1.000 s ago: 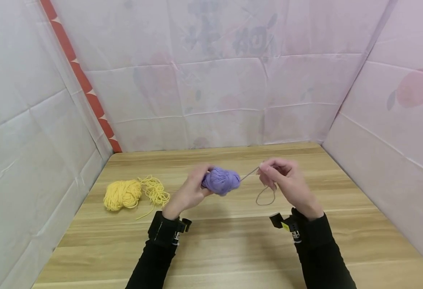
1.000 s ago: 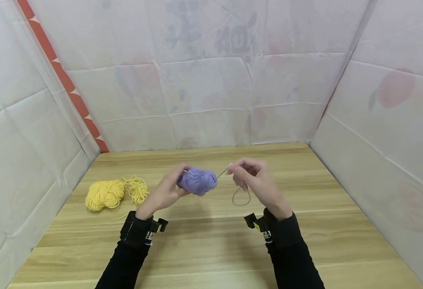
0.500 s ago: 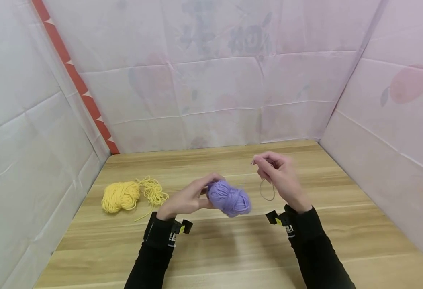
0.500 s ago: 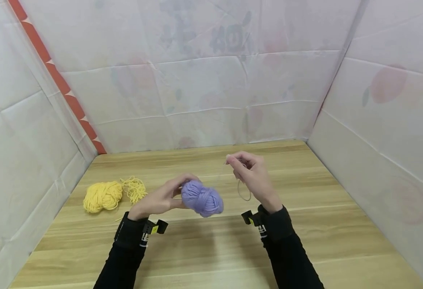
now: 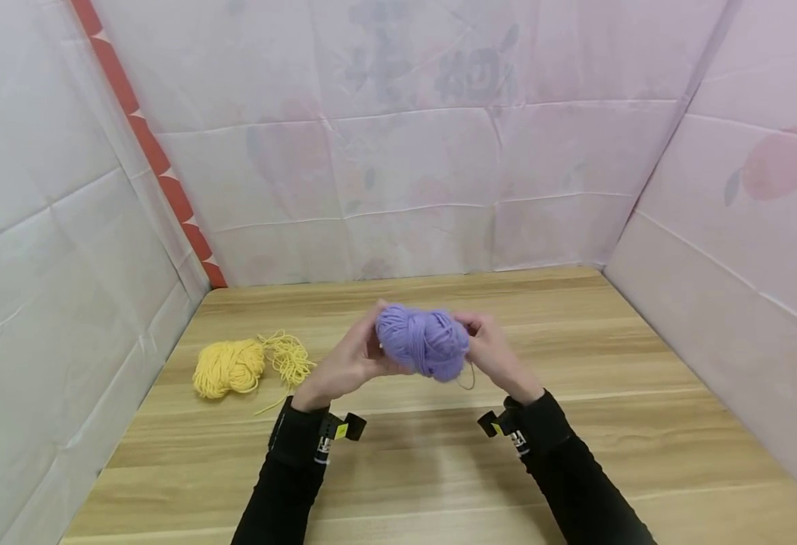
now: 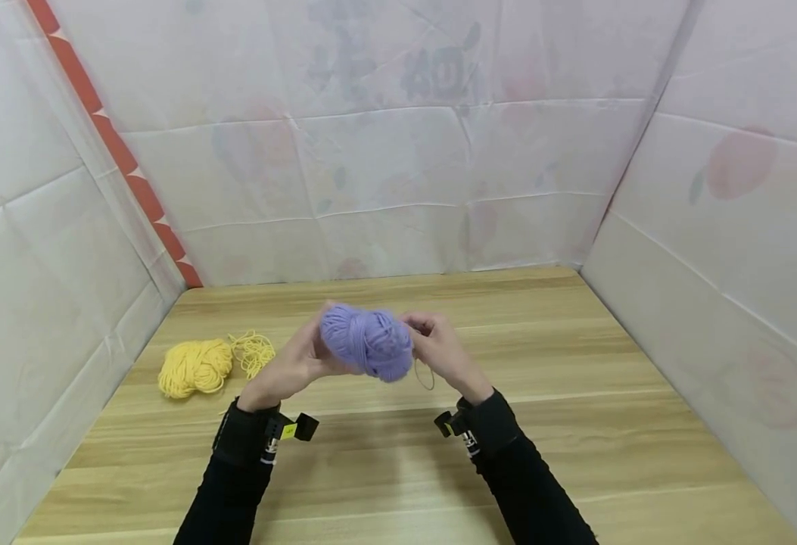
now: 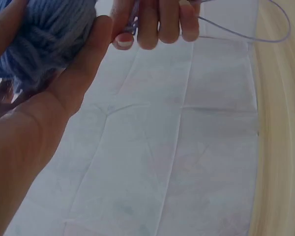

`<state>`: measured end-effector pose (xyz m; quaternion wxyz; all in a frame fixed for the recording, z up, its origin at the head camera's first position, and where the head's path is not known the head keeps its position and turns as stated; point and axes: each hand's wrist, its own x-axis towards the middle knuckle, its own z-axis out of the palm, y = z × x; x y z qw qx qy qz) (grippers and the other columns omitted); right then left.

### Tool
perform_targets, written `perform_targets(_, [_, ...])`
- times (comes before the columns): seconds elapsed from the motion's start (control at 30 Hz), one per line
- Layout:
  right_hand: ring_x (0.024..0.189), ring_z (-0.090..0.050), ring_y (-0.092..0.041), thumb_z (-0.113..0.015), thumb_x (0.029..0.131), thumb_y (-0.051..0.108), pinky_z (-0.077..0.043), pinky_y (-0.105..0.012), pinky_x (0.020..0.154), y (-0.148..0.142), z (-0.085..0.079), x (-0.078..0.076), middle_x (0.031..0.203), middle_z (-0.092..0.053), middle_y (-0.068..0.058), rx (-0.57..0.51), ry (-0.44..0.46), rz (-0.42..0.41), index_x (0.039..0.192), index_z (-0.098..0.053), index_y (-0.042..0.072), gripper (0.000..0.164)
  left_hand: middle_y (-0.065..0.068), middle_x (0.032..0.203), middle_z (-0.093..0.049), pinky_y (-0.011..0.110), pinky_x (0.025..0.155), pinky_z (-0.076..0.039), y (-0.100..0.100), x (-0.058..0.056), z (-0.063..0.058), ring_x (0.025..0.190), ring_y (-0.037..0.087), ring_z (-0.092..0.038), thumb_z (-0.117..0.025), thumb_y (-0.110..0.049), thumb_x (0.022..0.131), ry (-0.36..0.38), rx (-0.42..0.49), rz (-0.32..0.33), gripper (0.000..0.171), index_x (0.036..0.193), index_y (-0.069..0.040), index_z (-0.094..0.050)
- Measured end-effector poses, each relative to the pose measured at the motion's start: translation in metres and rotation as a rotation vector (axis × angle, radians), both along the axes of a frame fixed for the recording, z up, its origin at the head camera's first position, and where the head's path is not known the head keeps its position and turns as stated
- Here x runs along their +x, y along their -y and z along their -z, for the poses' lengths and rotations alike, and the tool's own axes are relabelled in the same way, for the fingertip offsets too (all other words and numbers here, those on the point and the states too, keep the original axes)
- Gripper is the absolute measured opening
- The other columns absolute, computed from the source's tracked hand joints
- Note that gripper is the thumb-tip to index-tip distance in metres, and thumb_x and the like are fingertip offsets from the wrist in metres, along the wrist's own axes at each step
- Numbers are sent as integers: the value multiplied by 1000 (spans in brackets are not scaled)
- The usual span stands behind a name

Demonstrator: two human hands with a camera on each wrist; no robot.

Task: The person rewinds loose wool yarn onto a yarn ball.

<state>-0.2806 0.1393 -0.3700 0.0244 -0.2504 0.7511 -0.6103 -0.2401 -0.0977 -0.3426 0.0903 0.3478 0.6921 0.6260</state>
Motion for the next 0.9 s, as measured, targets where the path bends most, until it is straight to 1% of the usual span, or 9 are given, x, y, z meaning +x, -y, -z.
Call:
perform_targets(0.07, [53,-43,-2,-50,88,-3,-38,-18,48,3,4,0,61,-49,12,-5,21,-21,74,-61,20,29,20,132,-44,41,92,-55,0,-1,0,117,34,-56,-60,21,79,2,50,-15,70,136,-9,-33])
perform_targets(0.13, [52,-40,-3,-49,88,-4,-36,-19,49,5,7,-1,58,-44,12,-5,21,-61,69,-55,17,29,20,133,-44,41,94,-54,0,-1,0,119,32,-55,-59,19,82,6,97,-48,72,140,-12,-30])
perform_targets(0.3, [49,-33,-5,-52,98,10,-29,-20,47,10,8,-1,55,-36,9,33,21,-143,85,-64,0,21,17,137,-44,37,97,-53,0,-5,1,125,31,-52,-59,13,87,3,219,-193,73,145,-16,-25])
perform_targets(0.37, [49,-32,-5,-53,99,17,-29,-20,46,11,6,0,55,-35,9,67,20,-151,95,-69,-1,24,16,139,-42,36,98,-52,-1,-6,1,127,32,-50,-60,10,87,-4,255,-266,73,145,-16,-24])
perform_targets(0.47, [49,-34,-5,-54,99,21,-33,-20,46,11,3,2,56,-37,7,120,-9,-154,95,-70,0,27,15,139,-43,37,98,-52,-3,-8,2,127,32,-49,-63,7,87,-22,275,-377,70,143,-13,-26])
perform_targets(0.57, [50,-37,-4,-55,99,19,-36,-20,46,8,-1,5,57,-41,5,155,-44,-155,94,-72,1,25,15,137,-43,40,98,-52,-5,-11,4,126,31,-49,-66,4,86,-40,259,-473,67,140,-9,-28])
perform_targets(0.73, [47,-36,-4,-55,98,18,-32,-21,40,2,-11,12,56,-41,4,189,-70,-162,95,-72,3,23,18,132,-46,44,94,-54,-6,-14,9,122,34,-52,-70,2,84,-91,169,-603,63,134,-4,-32])
perform_targets(0.83, [48,-34,-4,-56,98,18,-31,-21,41,-2,-18,16,58,-40,4,194,-79,-157,94,-72,3,22,20,128,-50,43,87,-56,-6,-16,13,115,36,-56,-71,3,82,-142,85,-659,61,132,-2,-35])
perform_targets(0.9, [49,-35,-6,-56,97,17,-31,-22,42,-5,-22,19,60,-40,4,188,-97,-147,94,-72,4,20,23,127,-51,43,85,-57,-7,-18,15,112,37,-59,-71,5,81,-174,29,-673,60,130,0,-36])
